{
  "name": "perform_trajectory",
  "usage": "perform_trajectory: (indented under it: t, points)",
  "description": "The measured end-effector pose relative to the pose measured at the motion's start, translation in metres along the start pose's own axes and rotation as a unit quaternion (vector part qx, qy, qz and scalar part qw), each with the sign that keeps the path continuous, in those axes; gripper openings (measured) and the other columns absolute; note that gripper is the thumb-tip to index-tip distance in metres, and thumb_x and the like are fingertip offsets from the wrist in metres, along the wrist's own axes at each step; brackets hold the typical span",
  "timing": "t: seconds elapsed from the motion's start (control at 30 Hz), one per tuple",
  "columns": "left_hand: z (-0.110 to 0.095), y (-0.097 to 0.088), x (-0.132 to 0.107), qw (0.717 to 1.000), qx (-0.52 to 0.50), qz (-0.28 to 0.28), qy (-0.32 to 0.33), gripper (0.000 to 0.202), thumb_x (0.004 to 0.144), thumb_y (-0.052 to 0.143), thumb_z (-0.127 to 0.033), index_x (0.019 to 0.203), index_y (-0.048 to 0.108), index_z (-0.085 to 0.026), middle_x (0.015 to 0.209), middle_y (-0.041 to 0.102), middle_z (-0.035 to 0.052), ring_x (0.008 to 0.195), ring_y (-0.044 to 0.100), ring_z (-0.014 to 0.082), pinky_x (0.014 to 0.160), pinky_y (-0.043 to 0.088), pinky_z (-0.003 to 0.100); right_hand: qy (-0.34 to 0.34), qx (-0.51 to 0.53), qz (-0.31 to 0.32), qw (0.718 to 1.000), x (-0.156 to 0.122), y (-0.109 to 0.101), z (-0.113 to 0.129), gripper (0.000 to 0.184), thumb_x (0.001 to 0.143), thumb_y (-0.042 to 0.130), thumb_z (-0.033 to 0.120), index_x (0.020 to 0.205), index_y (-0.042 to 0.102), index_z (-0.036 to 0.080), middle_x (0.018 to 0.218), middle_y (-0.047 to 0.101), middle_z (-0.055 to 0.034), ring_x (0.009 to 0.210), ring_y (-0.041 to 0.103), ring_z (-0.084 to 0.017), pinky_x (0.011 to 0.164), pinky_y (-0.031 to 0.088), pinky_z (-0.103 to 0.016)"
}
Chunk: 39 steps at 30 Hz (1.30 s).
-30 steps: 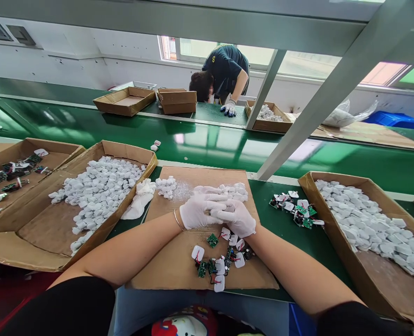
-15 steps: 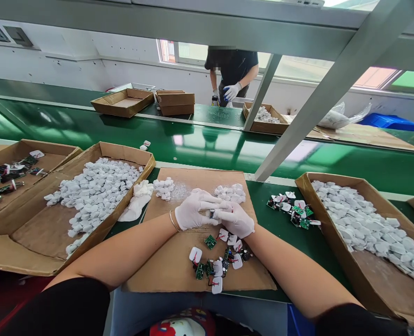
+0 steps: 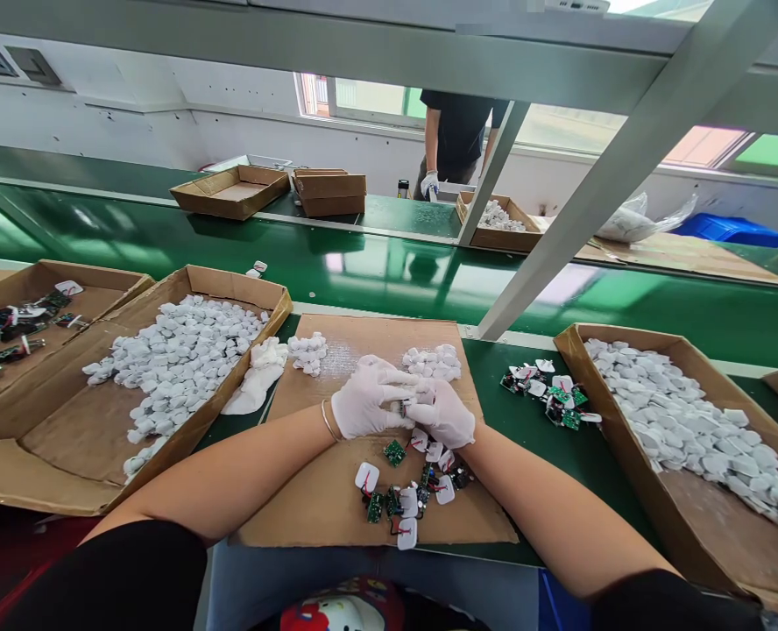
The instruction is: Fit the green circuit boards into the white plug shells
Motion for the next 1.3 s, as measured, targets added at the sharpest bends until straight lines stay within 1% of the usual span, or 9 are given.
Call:
perform_trajectory:
  t: [0.13,0.23,0.37,0.5,0.6,0.77,1.0,1.13,1.3]
  points:
    - [0.002,-0.004,0.001,0.999,-0.032,-0.008,-0.011,0.035,0.079,0.066,-0.054,0.101,0.073,-0.028,0.111,0.072,0.0029,0.087,0.063,0.0205,0.081,0.042,0.039,-0.005,0.049,0.016,0.999,0.000,0.002,0.003,0.025,0.069,0.074,0.033,0.081,0.067,0.012,0.075,0.063,-0.0039,0.066,0.054,-0.014,0.062,0.047,-0.027]
    - [0.003,-0.006,0.000,0.999,-0.039,-0.022,-0.002,0.034,0.078,0.066,-0.055,0.095,0.074,-0.027,0.108,0.073,0.0021,0.087,0.063,0.0214,0.080,0.042,0.040,0.012,0.029,0.005,0.999,-0.001,0.001,0.002,0.019,0.067,0.075,0.027,0.073,0.065,0.012,0.067,0.060,-0.0014,0.060,0.050,-0.011,0.056,0.043,-0.024]
    - [0.004,-0.002,-0.001,0.999,-0.025,-0.024,-0.003,0.036,0.076,0.067,-0.058,0.095,0.074,-0.028,0.108,0.073,0.0023,0.088,0.063,0.0202,0.083,0.042,0.039,0.017,0.009,-0.011,1.000,-0.002,0.001,0.006,0.019,0.067,0.073,0.023,0.082,0.066,0.013,0.070,0.061,-0.0010,0.060,0.049,-0.011,0.054,0.042,-0.023]
    - [0.008,0.000,-0.002,0.999,-0.047,-0.018,-0.010,0.033,0.078,0.067,-0.054,0.095,0.074,-0.026,0.110,0.072,0.0029,0.086,0.063,0.0179,0.081,0.043,0.036,0.000,0.018,-0.013,1.000,-0.003,0.002,0.010,0.025,0.069,0.074,0.030,0.087,0.068,0.013,0.074,0.063,-0.0034,0.065,0.053,-0.014,0.059,0.046,-0.026]
    - [0.006,-0.001,-0.002,0.998,-0.067,-0.014,0.012,0.032,0.080,0.067,-0.050,0.098,0.072,-0.025,0.114,0.071,0.0040,0.087,0.064,0.0181,0.080,0.044,0.036,-0.014,0.032,-0.003,0.999,-0.002,0.001,0.010,0.031,0.070,0.075,0.034,0.091,0.068,0.013,0.077,0.064,-0.0051,0.071,0.057,-0.017,0.064,0.049,-0.029]
    - [-0.008,-0.010,0.000,0.996,-0.051,-0.046,0.060,0.031,0.081,0.066,-0.045,0.103,0.070,-0.024,0.114,0.071,0.0039,0.083,0.065,0.0202,0.075,0.044,0.038,-0.025,0.046,-0.009,0.999,-0.003,-0.001,0.009,0.023,0.067,0.077,0.028,0.083,0.069,0.013,0.071,0.064,-0.0026,0.064,0.056,-0.014,0.060,0.049,-0.027]
    - [-0.002,-0.001,-0.002,0.998,-0.035,-0.002,0.048,0.027,0.089,0.056,-0.040,0.110,0.067,-0.028,0.120,0.068,0.0030,0.089,0.066,0.0212,0.081,0.045,0.041,-0.034,0.110,0.030,0.993,-0.003,0.004,0.010,0.045,0.067,0.079,0.031,0.107,0.068,0.014,0.085,0.070,-0.0073,0.081,0.064,-0.021,0.071,0.053,-0.032]
    - [0.005,0.006,-0.006,0.998,-0.023,0.006,0.051,0.029,0.086,0.058,-0.041,0.112,0.066,-0.031,0.120,0.068,0.0016,0.089,0.066,0.0221,0.083,0.047,0.042,-0.027,0.100,0.033,0.994,-0.002,0.000,0.006,0.040,0.071,0.077,0.033,0.105,0.070,0.013,0.091,0.071,-0.0097,0.087,0.064,-0.023,0.076,0.053,-0.035]
    - [0.000,0.011,-0.008,0.996,-0.012,0.012,0.088,0.032,0.088,0.054,-0.031,0.118,0.063,-0.033,0.123,0.067,0.0002,0.087,0.066,0.0229,0.080,0.046,0.042,-0.015,0.083,0.040,0.996,-0.002,0.000,0.008,0.032,0.072,0.076,0.025,0.102,0.072,0.013,0.083,0.072,-0.0072,0.073,0.064,-0.018,0.071,0.053,-0.032]
Point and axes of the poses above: each hand's wrist, its own x-axis towards the middle knuckle, its own y-axis out of the palm, z = x × y, the point moved 10 cm from there along x, towards the middle knuckle
